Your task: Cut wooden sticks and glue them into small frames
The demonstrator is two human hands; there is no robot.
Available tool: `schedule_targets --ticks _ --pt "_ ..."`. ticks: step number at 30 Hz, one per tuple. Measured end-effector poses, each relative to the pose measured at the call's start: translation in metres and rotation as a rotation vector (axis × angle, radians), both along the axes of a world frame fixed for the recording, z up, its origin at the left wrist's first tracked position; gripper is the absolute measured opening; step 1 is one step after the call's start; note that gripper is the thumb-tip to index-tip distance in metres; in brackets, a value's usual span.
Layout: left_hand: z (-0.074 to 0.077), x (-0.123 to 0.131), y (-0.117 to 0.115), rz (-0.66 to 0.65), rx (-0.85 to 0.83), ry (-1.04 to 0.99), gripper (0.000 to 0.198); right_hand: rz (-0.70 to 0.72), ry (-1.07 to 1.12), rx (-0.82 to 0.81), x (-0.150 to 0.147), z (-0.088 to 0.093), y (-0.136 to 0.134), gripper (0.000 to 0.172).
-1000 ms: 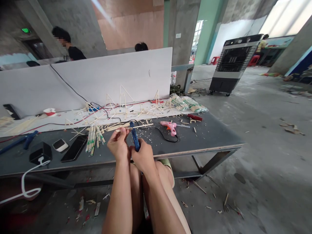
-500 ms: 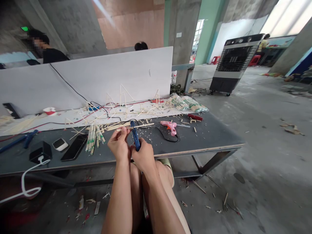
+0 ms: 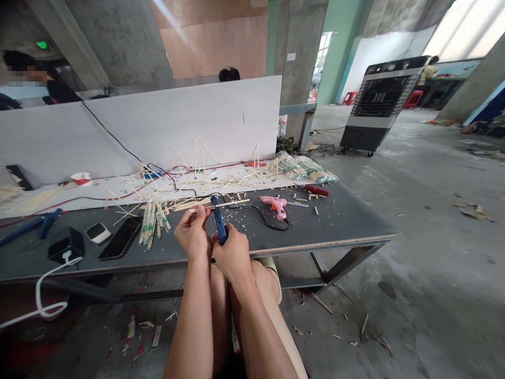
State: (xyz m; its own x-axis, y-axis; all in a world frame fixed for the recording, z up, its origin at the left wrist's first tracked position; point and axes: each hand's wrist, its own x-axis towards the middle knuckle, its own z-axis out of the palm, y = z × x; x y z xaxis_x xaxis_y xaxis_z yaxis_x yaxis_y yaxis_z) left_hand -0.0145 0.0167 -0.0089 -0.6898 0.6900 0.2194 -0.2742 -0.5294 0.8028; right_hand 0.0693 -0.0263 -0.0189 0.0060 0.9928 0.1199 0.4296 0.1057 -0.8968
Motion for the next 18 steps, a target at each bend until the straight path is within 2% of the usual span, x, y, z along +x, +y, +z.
schedule_targets --ticks 12,18 --pt "-0.008 -0.009 0.005 0.019 -0.028 0.017 0.035 -0.005 -0.048 -0.028 -0.008 -0.002 0.002 0.004" --pt "-0.019 -0.015 0.014 0.028 -0.084 -0.024 0.037 -0.019 -0.084 -0.097 -0.016 -0.009 0.006 0.008"
